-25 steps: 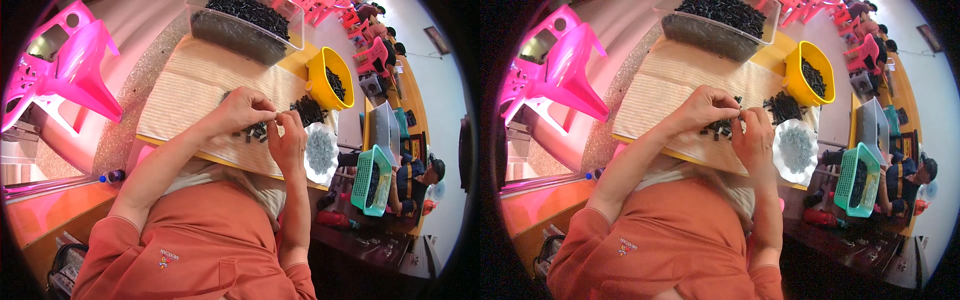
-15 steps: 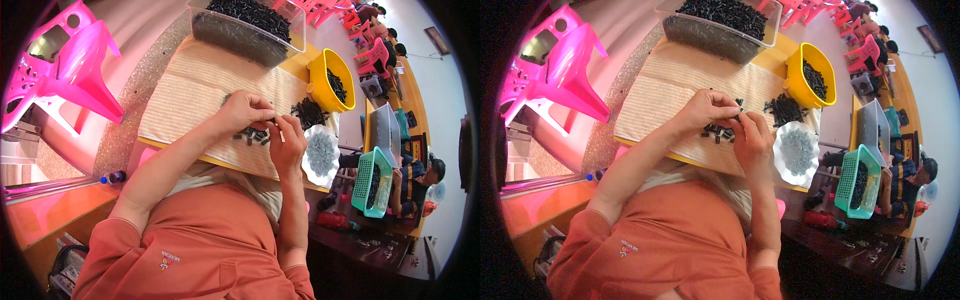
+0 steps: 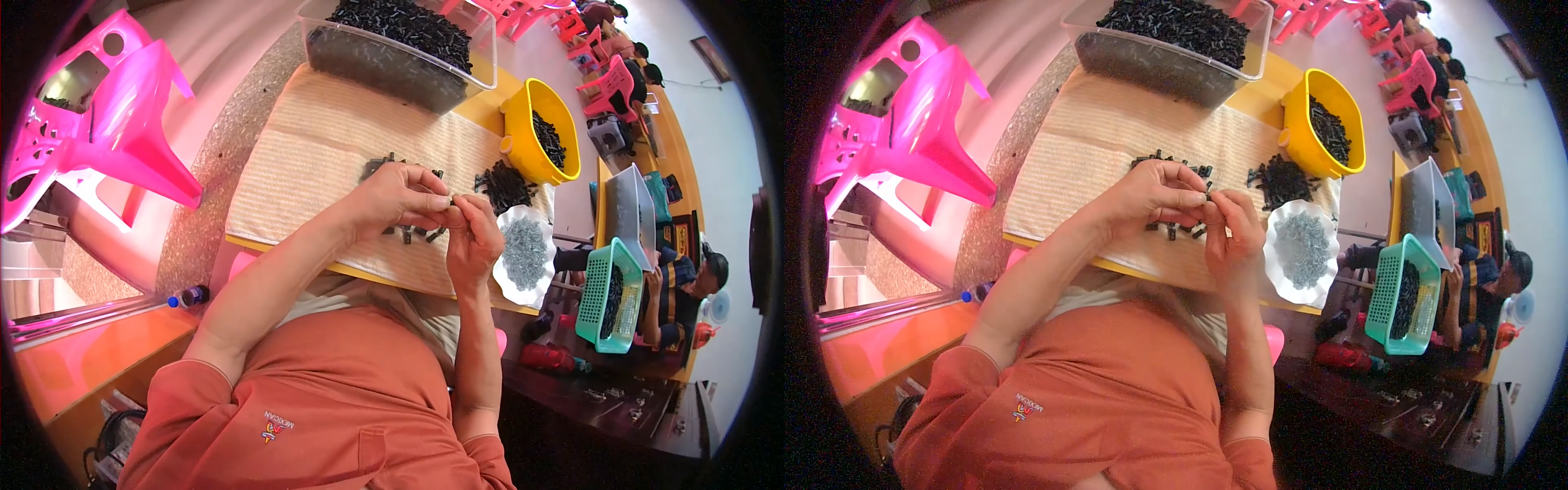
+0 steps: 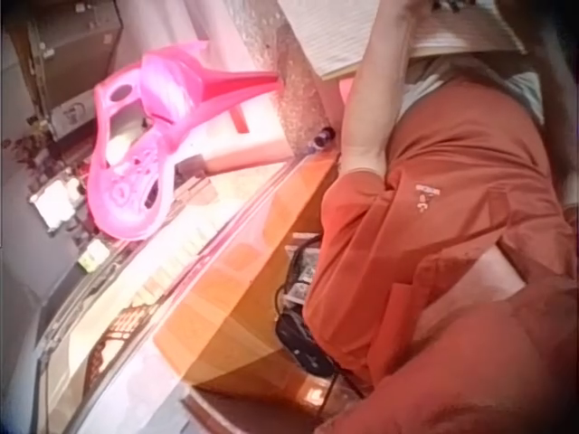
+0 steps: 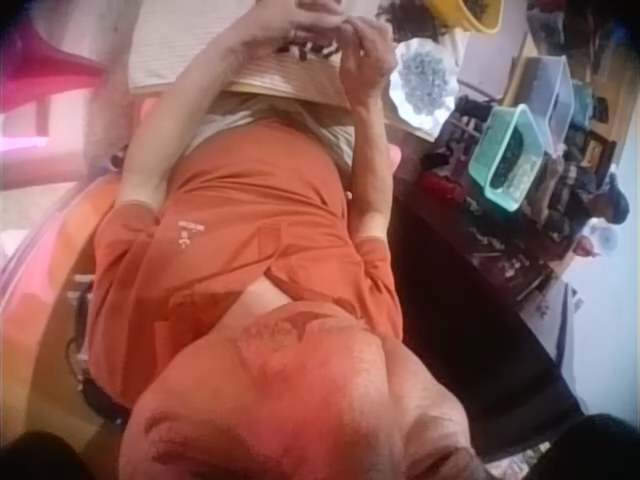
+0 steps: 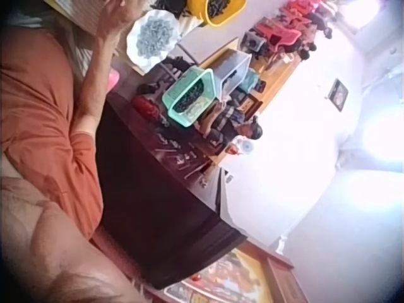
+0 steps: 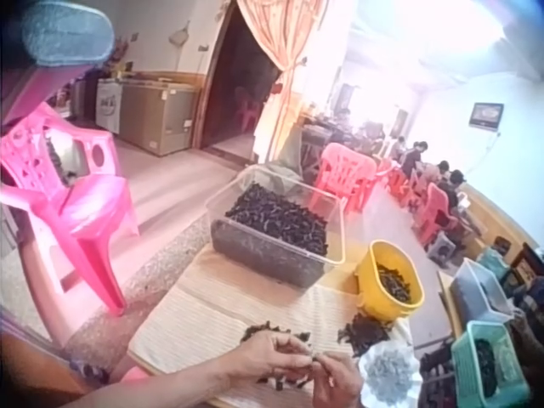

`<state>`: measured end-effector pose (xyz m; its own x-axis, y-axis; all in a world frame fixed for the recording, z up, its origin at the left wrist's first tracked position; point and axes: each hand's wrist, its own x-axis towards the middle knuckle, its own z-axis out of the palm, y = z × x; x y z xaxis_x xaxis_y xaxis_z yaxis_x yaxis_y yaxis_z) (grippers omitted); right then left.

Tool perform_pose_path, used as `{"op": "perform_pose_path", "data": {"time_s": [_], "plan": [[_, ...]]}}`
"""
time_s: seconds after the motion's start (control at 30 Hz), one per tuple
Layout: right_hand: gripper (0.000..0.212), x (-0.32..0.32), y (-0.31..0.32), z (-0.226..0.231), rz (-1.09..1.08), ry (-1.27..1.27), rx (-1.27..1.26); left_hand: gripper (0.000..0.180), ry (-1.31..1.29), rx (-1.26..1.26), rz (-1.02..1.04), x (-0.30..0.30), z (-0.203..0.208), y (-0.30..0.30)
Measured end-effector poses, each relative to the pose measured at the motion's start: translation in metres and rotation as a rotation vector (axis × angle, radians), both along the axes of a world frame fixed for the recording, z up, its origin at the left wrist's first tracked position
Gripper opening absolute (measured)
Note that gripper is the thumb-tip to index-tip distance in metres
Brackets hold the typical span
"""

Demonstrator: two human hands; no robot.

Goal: The person assembles small components by inserting metal pins into black plastic pieces by hand, setting the assembled pieces on the cloth, and retrieving more plastic pieces from a storage container.

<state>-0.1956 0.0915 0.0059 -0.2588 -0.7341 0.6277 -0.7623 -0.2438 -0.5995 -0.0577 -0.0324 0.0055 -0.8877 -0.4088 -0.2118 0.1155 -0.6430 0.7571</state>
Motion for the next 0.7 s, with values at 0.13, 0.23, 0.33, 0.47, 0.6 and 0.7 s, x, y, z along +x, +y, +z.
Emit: {"op": "perform_pose_path", "data": {"time_s": [0.13, 0.23, 0.33, 0.47, 0.6, 0.7], "plan": [[0.025, 0.004, 0.006, 0.008, 0.041, -0.024, 0.100, 0.021, -0.001, 0.013, -0.002, -0.001, -0.003, 0.001], [0.029, 0.006, 0.011, 0.003, 0.070, -0.088, 0.107, 0.022, 0.012, 0.004, -0.019, -0.002, -0.005, 0.003], [0.031, 0.006, 0.013, 0.000, 0.075, -0.095, 0.088, 0.023, 0.007, 0.013, -0.018, -0.004, -0.005, 0.005], [0.029, 0.004, 0.012, 0.002, 0.059, -0.050, 0.096, 0.022, -0.007, -0.034, -0.017, -0.003, -0.006, 0.006], [0.028, 0.005, 0.013, 0.002, 0.049, -0.045, 0.078, 0.021, -0.021, -0.057, -0.020, -0.002, 0.000, 0.008], [0.027, 0.005, 0.015, 0.004, 0.045, -0.057, 0.119, 0.020, -0.028, -0.056, -0.027, -0.001, 0.005, 0.009]]}}
